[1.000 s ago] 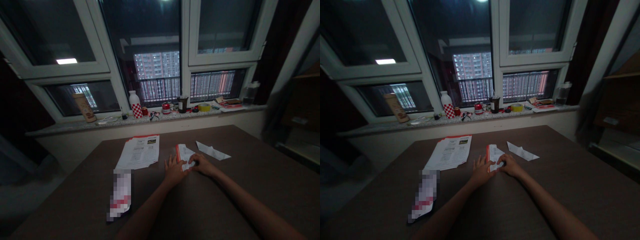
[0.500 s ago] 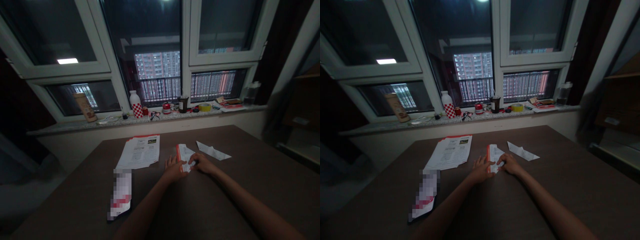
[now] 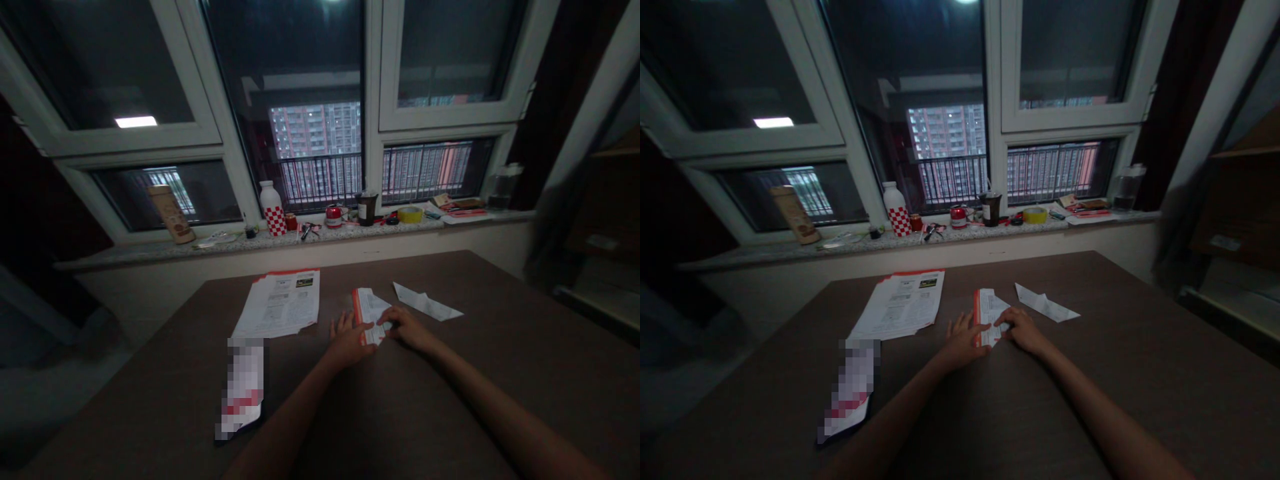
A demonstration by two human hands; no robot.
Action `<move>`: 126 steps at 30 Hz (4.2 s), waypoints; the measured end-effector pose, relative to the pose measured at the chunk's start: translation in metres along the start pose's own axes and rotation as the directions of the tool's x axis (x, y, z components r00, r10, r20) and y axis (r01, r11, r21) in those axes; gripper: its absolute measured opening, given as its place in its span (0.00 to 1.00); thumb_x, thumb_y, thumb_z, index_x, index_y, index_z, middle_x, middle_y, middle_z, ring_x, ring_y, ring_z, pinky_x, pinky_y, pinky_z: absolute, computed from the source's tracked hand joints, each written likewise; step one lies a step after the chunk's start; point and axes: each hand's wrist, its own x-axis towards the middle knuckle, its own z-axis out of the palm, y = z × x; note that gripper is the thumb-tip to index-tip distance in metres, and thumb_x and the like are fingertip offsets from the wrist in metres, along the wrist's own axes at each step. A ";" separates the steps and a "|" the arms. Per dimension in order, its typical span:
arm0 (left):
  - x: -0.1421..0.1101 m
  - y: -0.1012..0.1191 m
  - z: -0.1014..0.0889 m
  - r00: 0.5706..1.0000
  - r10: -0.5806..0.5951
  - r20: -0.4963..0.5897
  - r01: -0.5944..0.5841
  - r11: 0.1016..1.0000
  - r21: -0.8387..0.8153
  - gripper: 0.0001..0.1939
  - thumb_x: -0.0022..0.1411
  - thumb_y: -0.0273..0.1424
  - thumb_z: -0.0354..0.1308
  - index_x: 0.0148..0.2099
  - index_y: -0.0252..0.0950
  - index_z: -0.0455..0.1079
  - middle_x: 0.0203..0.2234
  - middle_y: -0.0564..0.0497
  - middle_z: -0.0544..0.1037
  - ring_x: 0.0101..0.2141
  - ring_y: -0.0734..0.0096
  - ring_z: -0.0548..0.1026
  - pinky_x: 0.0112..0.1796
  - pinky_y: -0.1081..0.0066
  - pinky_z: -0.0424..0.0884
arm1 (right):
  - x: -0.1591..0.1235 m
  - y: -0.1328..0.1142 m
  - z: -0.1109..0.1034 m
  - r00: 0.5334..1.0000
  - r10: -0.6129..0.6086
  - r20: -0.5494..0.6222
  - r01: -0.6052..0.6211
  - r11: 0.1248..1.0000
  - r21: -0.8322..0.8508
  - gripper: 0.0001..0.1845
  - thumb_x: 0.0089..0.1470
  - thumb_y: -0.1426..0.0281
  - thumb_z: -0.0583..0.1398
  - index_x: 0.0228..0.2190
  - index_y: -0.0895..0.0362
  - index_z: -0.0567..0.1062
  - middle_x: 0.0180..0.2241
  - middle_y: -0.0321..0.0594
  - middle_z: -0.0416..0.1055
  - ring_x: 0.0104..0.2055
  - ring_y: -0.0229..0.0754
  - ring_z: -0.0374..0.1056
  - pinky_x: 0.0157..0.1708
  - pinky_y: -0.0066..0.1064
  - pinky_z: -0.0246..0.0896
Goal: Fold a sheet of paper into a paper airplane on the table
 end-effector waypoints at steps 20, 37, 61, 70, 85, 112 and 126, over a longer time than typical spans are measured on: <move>0.001 -0.003 0.009 0.975 0.069 -0.209 -0.081 0.995 -0.050 0.26 0.57 0.39 0.58 0.59 0.47 0.66 0.66 0.48 0.54 0.66 0.54 0.47 0.61 0.47 0.42 | -0.020 -0.019 -0.020 0.994 -0.111 0.023 0.111 0.903 -0.414 0.21 0.58 0.59 0.56 0.51 0.51 0.74 0.52 0.48 0.66 0.55 0.52 0.61 0.56 0.46 0.55; 0.000 0.001 0.010 0.913 0.132 -0.387 -0.135 0.991 0.018 0.18 0.60 0.28 0.55 0.53 0.42 0.69 0.61 0.49 0.63 0.65 0.58 0.49 0.63 0.47 0.41 | -0.020 -0.013 -0.006 0.999 -0.044 0.029 0.052 0.919 -0.391 0.23 0.59 0.62 0.54 0.53 0.58 0.72 0.58 0.52 0.62 0.61 0.53 0.56 0.62 0.45 0.48; -0.001 -0.002 0.013 0.926 0.129 -0.355 -0.087 0.987 0.133 0.18 0.67 0.33 0.48 0.57 0.44 0.67 0.57 0.51 0.69 0.62 0.56 0.54 0.61 0.40 0.33 | -0.024 -0.034 -0.020 0.981 -0.190 0.043 0.194 0.974 -0.116 0.15 0.56 0.71 0.56 0.42 0.53 0.78 0.47 0.42 0.74 0.51 0.45 0.67 0.55 0.40 0.60; 0.002 -0.010 0.001 0.926 0.105 -0.362 -0.036 0.981 0.192 0.18 0.67 0.28 0.47 0.53 0.47 0.70 0.49 0.49 0.73 0.57 0.57 0.62 0.62 0.42 0.36 | -0.023 -0.031 -0.022 0.981 -0.166 0.097 0.177 0.976 -0.125 0.15 0.54 0.72 0.57 0.41 0.51 0.79 0.48 0.41 0.74 0.52 0.47 0.66 0.55 0.41 0.59; 0.002 -0.011 0.000 0.951 0.201 -0.234 -0.196 0.980 0.045 0.18 0.63 0.42 0.56 0.55 0.48 0.69 0.58 0.50 0.68 0.59 0.60 0.61 0.62 0.45 0.37 | -0.021 -0.028 -0.019 0.976 -0.146 0.159 0.142 0.989 0.032 0.17 0.51 0.66 0.63 0.45 0.52 0.78 0.50 0.43 0.73 0.54 0.49 0.66 0.57 0.44 0.57; 0.011 -0.017 0.000 0.924 0.275 -0.265 -0.257 0.961 0.102 0.15 0.66 0.41 0.53 0.51 0.45 0.73 0.50 0.50 0.75 0.54 0.61 0.67 0.61 0.50 0.43 | -0.019 -0.028 -0.011 0.972 -0.219 0.086 0.224 0.973 -0.057 0.11 0.52 0.68 0.62 0.39 0.52 0.79 0.45 0.42 0.74 0.50 0.47 0.66 0.53 0.38 0.60; 0.006 -0.004 -0.003 0.925 0.258 -0.278 -0.265 0.964 0.011 0.09 0.63 0.38 0.57 0.43 0.43 0.76 0.44 0.51 0.76 0.50 0.62 0.69 0.62 0.49 0.37 | -0.019 -0.034 -0.008 0.967 -0.254 0.033 0.256 0.960 -0.110 0.09 0.55 0.69 0.60 0.38 0.51 0.79 0.42 0.40 0.76 0.48 0.46 0.68 0.50 0.38 0.62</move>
